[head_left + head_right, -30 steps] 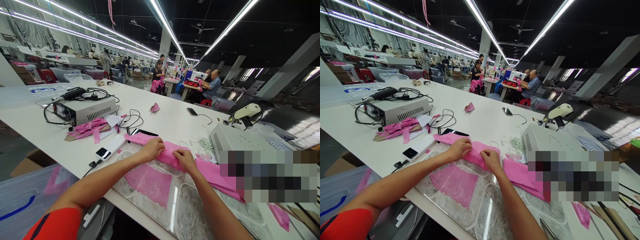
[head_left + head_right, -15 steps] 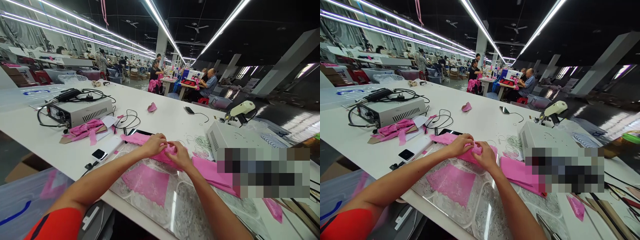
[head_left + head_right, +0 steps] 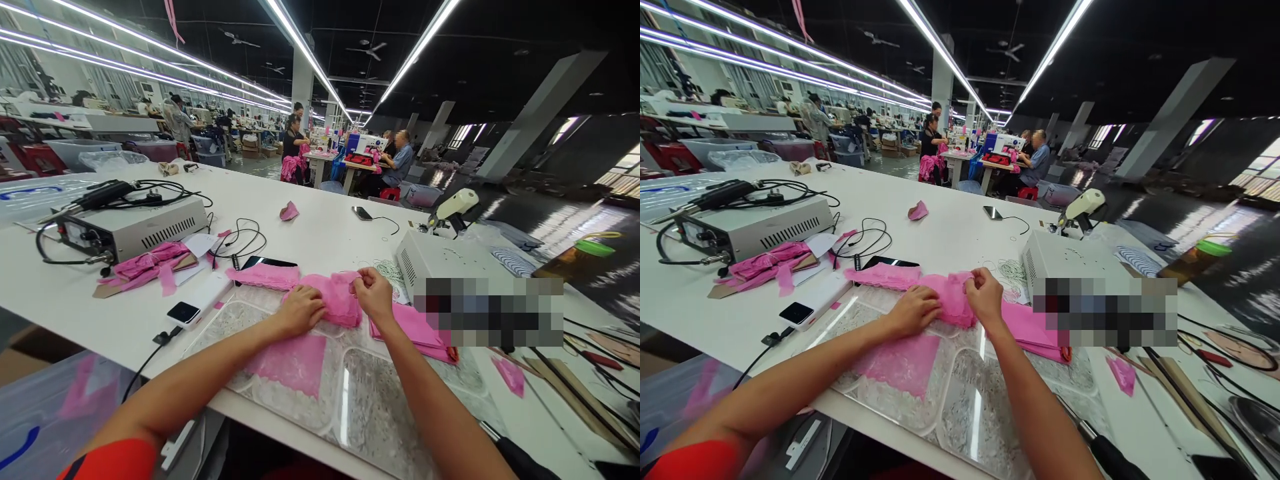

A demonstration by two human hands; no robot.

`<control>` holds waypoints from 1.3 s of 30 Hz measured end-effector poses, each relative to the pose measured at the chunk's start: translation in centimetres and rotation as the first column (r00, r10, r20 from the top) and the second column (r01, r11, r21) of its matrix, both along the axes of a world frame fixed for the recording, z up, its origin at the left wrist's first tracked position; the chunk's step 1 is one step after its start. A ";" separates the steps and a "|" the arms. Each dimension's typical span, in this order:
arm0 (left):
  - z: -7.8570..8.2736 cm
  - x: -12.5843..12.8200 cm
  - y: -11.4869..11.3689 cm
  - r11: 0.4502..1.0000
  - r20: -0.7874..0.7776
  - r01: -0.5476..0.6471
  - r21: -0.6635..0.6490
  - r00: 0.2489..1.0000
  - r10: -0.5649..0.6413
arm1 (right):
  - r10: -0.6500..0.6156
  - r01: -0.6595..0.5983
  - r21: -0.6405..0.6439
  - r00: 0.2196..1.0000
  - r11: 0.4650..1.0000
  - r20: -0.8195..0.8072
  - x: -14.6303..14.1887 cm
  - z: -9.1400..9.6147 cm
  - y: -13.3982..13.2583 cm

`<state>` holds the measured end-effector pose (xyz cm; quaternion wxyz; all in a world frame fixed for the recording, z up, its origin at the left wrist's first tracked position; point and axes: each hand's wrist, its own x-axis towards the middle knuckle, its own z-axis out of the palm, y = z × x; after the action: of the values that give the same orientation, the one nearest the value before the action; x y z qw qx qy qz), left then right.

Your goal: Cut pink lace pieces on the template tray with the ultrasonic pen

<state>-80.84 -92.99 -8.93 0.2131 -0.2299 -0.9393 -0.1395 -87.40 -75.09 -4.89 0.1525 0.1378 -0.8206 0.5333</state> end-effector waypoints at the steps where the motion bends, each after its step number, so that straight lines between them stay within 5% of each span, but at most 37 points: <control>1: 0.3 0.1 0.4 1.000 0.000 -0.018 -0.001 1.000 0.018 | -0.023 0.023 -0.022 1.000 1.000 0.002 0.2 0.2 0.6; 9: 3.1 -1.2 8.5 0.945 0.029 -0.328 0.022 0.945 0.327 | -0.128 0.124 -0.162 0.992 0.979 -0.014 2.6 1.7 3.2; 15: 2.4 0.9 9.1 0.995 0.008 -0.080 -0.068 0.997 0.080 | -0.248 0.253 -0.164 0.968 0.954 0.046 7.7 -0.2 9.2; 19: 0.9 5.2 7.7 0.950 0.008 0.223 -0.219 0.974 -0.226 | -0.279 0.256 0.188 0.954 0.948 0.111 12.8 -4.2 13.8; 23: 0.5 7.5 7.3 0.894 0.177 0.413 -0.171 0.906 -0.385 | -0.291 0.233 0.470 0.955 0.851 0.053 16.2 -6.9 16.8; 27: 0.1 6.7 7.5 0.905 0.173 0.416 -0.085 0.901 -0.398 | -0.317 0.256 0.548 0.948 0.797 0.019 17.0 -6.9 17.6; 32: -1.3 6.2 8.0 0.894 0.211 0.400 -0.202 0.909 -0.359 | -0.144 0.168 0.567 0.986 0.806 -0.087 16.0 -6.2 15.7; 36: -1.3 7.6 8.4 0.899 0.217 0.367 -0.239 0.923 -0.319 | -0.125 0.157 0.634 0.988 0.757 -0.094 15.4 -7.4 16.0; 39: -0.8 8.0 8.6 0.896 0.244 0.393 -0.206 0.908 -0.342 | -0.142 0.171 0.610 0.985 0.774 -0.096 15.4 -8.2 17.5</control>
<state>-72.80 -84.43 -9.69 0.0558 -0.4135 -0.9052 -0.0805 -72.03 -57.63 -13.10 0.1613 0.1229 -0.9545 0.2188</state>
